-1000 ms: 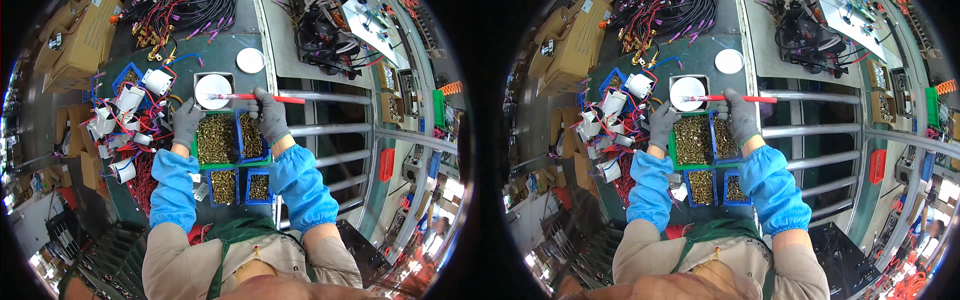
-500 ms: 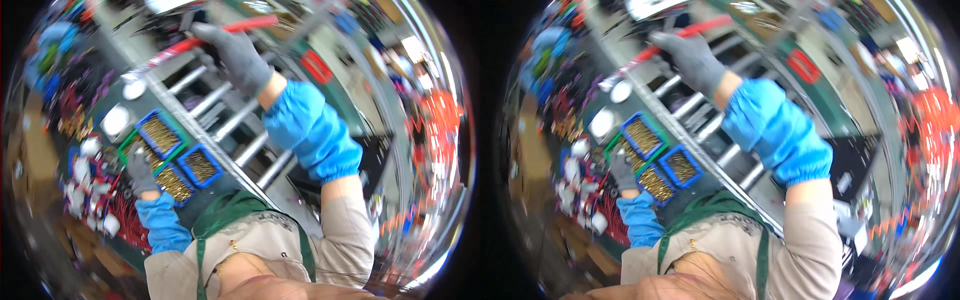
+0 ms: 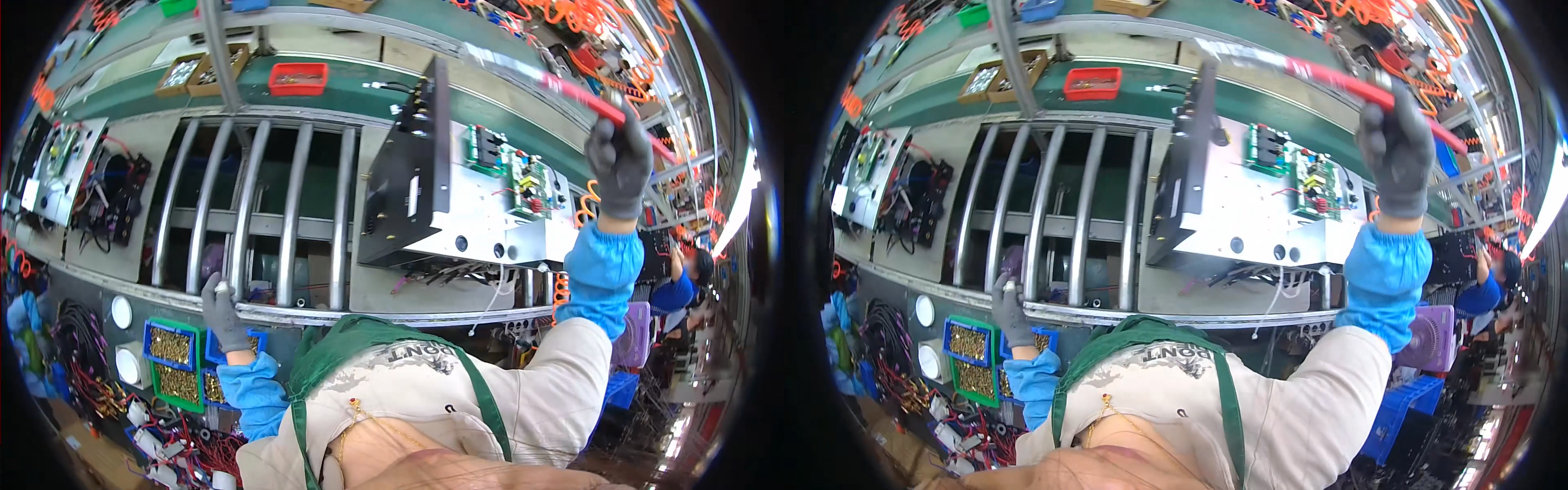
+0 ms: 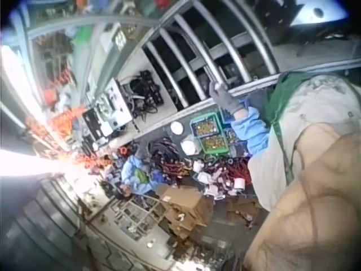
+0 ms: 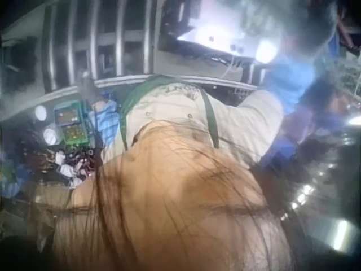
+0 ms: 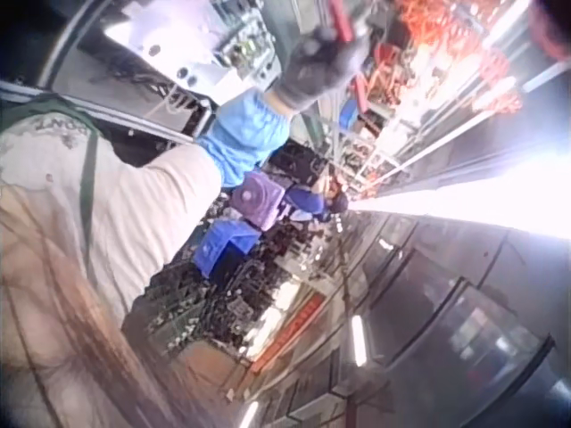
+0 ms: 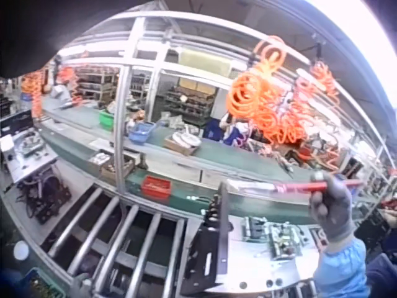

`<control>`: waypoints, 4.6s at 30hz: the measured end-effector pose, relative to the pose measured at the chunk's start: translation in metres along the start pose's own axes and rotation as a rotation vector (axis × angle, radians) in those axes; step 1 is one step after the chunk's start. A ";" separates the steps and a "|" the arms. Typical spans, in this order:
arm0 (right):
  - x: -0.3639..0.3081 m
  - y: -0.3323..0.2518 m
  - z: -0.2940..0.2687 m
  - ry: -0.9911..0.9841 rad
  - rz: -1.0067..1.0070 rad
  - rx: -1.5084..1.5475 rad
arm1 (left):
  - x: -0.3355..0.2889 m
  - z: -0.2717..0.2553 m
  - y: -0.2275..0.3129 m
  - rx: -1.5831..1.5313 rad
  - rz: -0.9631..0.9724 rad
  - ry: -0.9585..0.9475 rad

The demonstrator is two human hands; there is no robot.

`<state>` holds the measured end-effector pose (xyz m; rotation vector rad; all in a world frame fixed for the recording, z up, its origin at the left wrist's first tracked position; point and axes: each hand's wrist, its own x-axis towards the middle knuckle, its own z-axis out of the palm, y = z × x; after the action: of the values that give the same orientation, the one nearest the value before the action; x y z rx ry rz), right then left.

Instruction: The person assembles an electronic device by connecting wires to a circuit board and securing components with a power drill. They handle a white cylindrical component and a black rectangular box, using a red-handled tool to manipulate parts and a drill to fasten screws.

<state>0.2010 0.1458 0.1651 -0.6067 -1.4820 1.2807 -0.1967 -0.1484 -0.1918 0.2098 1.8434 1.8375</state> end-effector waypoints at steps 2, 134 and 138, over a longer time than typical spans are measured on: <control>-0.017 0.018 -0.042 0.020 0.120 -0.116 | -0.008 0.032 0.003 0.218 0.176 -0.147; -0.005 0.059 0.068 -0.288 -0.194 -0.710 | -0.133 -0.252 -0.059 1.370 -0.749 0.667; -0.024 0.057 0.067 -0.231 -0.287 -0.768 | -0.113 -0.225 -0.027 0.745 0.184 0.888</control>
<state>0.1339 0.1152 0.1104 -0.7082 -2.1797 0.5413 -0.1983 -0.4015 -0.2027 -0.2397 3.1732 1.3305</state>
